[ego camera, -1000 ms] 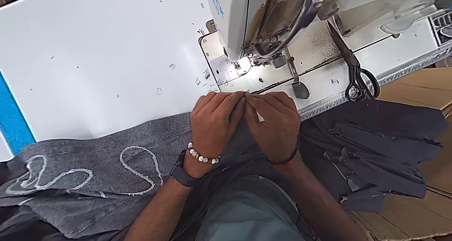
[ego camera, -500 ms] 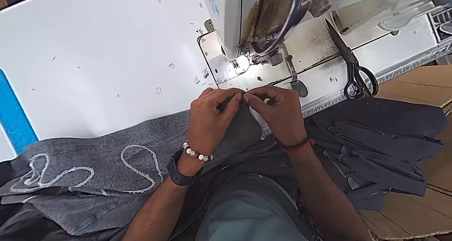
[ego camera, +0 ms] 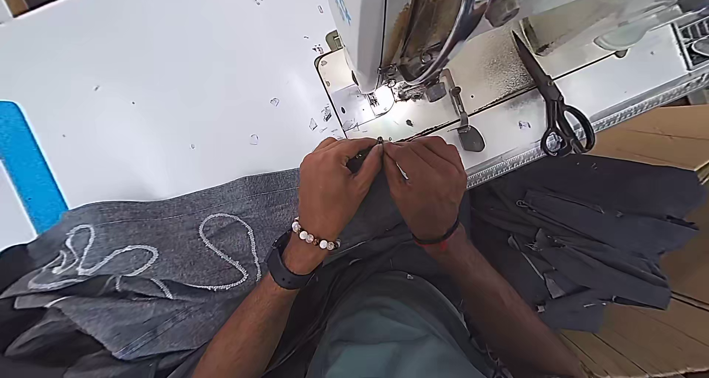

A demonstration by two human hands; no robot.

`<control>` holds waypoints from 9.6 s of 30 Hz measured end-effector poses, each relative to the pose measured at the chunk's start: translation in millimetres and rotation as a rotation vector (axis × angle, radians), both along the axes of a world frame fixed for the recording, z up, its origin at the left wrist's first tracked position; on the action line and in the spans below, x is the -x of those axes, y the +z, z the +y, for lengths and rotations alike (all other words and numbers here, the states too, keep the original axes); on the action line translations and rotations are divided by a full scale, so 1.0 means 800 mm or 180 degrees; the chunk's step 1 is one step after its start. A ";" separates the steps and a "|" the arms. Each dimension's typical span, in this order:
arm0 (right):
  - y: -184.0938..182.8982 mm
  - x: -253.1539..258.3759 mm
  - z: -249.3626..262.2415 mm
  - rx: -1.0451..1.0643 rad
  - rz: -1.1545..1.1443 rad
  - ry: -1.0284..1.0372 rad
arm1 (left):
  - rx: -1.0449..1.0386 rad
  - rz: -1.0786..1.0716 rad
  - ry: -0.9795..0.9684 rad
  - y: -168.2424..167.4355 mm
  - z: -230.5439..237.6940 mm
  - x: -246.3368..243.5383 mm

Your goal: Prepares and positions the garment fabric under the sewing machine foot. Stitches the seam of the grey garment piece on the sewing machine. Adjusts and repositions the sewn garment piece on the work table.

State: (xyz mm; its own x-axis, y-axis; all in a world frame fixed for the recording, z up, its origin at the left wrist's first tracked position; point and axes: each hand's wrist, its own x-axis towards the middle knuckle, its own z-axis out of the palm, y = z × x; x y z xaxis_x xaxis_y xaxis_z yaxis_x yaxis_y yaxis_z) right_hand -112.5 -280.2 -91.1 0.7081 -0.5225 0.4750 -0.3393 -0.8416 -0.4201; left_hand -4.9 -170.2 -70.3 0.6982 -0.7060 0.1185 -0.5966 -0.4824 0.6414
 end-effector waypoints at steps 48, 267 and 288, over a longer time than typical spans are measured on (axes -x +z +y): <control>0.049 0.012 -0.094 -0.0874 0.1581 0.0639 | -0.0228 -0.1778 -0.1365 -0.047 -0.011 -0.086; 0.004 -0.006 -0.049 -0.1078 0.0794 -0.0113 | -0.0147 -0.1174 -0.1312 -0.049 0.005 -0.060; -0.016 0.103 0.017 -0.0256 0.0694 0.0885 | -0.0246 -0.1474 -0.1950 -0.042 0.005 -0.071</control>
